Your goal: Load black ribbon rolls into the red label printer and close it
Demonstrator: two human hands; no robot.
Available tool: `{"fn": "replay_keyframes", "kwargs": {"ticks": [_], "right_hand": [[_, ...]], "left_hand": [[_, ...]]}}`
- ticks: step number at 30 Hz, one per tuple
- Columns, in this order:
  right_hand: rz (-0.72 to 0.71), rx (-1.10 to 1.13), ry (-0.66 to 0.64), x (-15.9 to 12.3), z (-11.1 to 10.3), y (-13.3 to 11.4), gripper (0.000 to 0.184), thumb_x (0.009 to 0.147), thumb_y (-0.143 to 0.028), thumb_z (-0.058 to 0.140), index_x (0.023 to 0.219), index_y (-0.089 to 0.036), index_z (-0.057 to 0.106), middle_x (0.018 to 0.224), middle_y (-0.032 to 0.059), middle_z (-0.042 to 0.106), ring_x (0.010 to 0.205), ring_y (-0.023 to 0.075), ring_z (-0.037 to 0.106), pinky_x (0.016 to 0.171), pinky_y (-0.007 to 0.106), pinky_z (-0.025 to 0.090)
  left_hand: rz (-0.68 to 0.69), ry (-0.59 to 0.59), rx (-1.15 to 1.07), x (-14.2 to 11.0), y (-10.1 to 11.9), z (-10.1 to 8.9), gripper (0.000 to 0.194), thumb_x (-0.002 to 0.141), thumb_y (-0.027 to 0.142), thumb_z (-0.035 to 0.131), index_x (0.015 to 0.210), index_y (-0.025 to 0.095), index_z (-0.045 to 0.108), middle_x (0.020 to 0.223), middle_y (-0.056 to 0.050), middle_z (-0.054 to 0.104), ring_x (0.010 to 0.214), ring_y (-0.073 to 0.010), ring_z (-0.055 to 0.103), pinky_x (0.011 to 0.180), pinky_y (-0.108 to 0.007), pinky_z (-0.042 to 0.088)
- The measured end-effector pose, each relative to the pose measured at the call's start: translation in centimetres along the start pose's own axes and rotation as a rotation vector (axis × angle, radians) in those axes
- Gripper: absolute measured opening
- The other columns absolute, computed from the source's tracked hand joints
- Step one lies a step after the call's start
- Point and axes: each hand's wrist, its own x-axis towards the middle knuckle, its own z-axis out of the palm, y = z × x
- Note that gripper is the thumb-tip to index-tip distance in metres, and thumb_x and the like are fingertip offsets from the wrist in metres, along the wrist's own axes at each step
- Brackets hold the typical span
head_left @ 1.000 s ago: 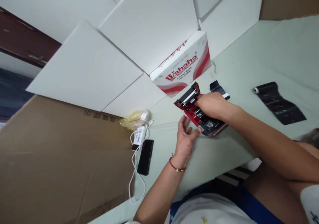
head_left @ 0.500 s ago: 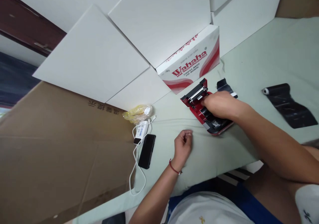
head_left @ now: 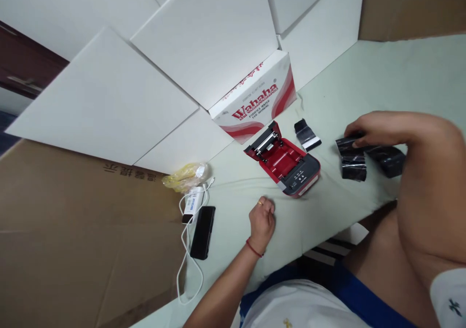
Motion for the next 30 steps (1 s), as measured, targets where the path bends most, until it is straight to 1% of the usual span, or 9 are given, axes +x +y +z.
{"fn": "replay_keyframes", "kwargs": {"ticks": [3,5,8,10,16,20,23,26,30], "right_hand": [[0.052,-0.023,-0.020,2.3,1.7,-0.2,0.040,0.085,-0.019,0.067,0.123,-0.018,0.080,0.115,0.0175,0.078,0.087,0.0230,0.065,0.079,0.036,0.045],[-0.020,-0.012,0.033,3.3,2.3,-1.3,0.036,0.088,-0.021,0.062,0.121,-0.021,0.079,0.119,0.0135,0.077,0.092,0.0214,0.064,0.083,0.034,0.044],[-0.194,0.056,-0.034,4.6,3.3,-2.7,0.030,0.086,-0.016,0.057,0.106,-0.023,0.078,0.107,0.0040,0.076,0.088,0.0157,0.063,0.082,0.027,0.045],[-0.286,0.079,-0.051,5.7,4.3,-3.0,0.034,0.082,-0.013,0.058,0.109,-0.021,0.077,0.108,0.0051,0.074,0.089,0.0161,0.064,0.083,0.026,0.046],[-0.414,0.002,0.161,8.5,6.7,-2.9,0.043,0.083,-0.025,0.064,0.124,-0.017,0.073,0.130,0.0128,0.067,0.119,0.0269,0.058,0.104,0.035,0.043],[-0.360,-0.062,0.268,8.5,7.3,-4.3,0.048,0.092,-0.024,0.055,0.136,-0.013,0.069,0.128,0.0162,0.066,0.117,0.0294,0.052,0.099,0.039,0.040],[-0.259,-0.105,0.277,8.5,7.6,-5.3,0.046,0.095,-0.023,0.052,0.135,-0.015,0.072,0.131,0.0183,0.067,0.120,0.0322,0.049,0.092,0.041,0.038],[-0.210,-0.151,0.264,8.5,7.2,-6.0,0.044,0.094,-0.019,0.049,0.130,-0.017,0.075,0.132,0.0190,0.069,0.124,0.0346,0.049,0.094,0.044,0.039],[-0.242,-0.144,0.182,6.1,3.9,-5.3,0.044,0.095,-0.031,0.055,0.132,-0.018,0.075,0.126,0.0170,0.074,0.119,0.0349,0.058,0.098,0.046,0.044]], "left_hand": [[-0.012,-0.061,0.092,0.0,0.1,0.2,0.027,0.072,-0.002,0.040,0.070,0.024,0.047,0.076,-0.001,0.056,0.072,-0.0176,0.054,0.072,-0.028,0.041],[-0.003,-0.074,0.119,0.1,0.2,0.1,0.027,0.072,-0.003,0.041,0.070,0.023,0.048,0.076,-0.001,0.057,0.073,-0.0177,0.055,0.072,-0.028,0.041],[0.012,-0.067,0.128,0.1,0.3,0.0,0.028,0.072,-0.004,0.042,0.070,0.023,0.050,0.076,-0.001,0.057,0.071,-0.0175,0.056,0.071,-0.027,0.042],[0.015,-0.061,0.126,0.1,0.3,0.0,0.029,0.071,-0.005,0.043,0.069,0.023,0.051,0.075,-0.001,0.058,0.071,-0.0172,0.057,0.071,-0.027,0.042],[0.011,-0.057,0.113,0.1,0.3,0.1,0.031,0.073,-0.007,0.043,0.070,0.022,0.053,0.075,-0.001,0.059,0.071,-0.0173,0.058,0.071,-0.027,0.042],[0.003,-0.062,0.121,0.1,0.3,0.0,0.031,0.073,-0.007,0.044,0.070,0.022,0.054,0.075,-0.001,0.059,0.072,-0.0171,0.058,0.071,-0.027,0.042],[0.012,-0.061,0.121,0.1,0.3,0.0,0.031,0.074,-0.007,0.044,0.070,0.022,0.054,0.076,-0.001,0.060,0.071,-0.0170,0.058,0.071,-0.027,0.042],[0.027,-0.055,0.135,0.1,0.1,0.1,0.030,0.073,-0.007,0.043,0.070,0.022,0.053,0.075,-0.001,0.059,0.071,-0.0168,0.058,0.071,-0.027,0.041],[0.031,-0.052,0.162,0.0,-0.2,0.3,0.031,0.072,-0.007,0.043,0.070,0.022,0.053,0.075,-0.001,0.059,0.071,-0.0162,0.058,0.071,-0.026,0.041]]}}
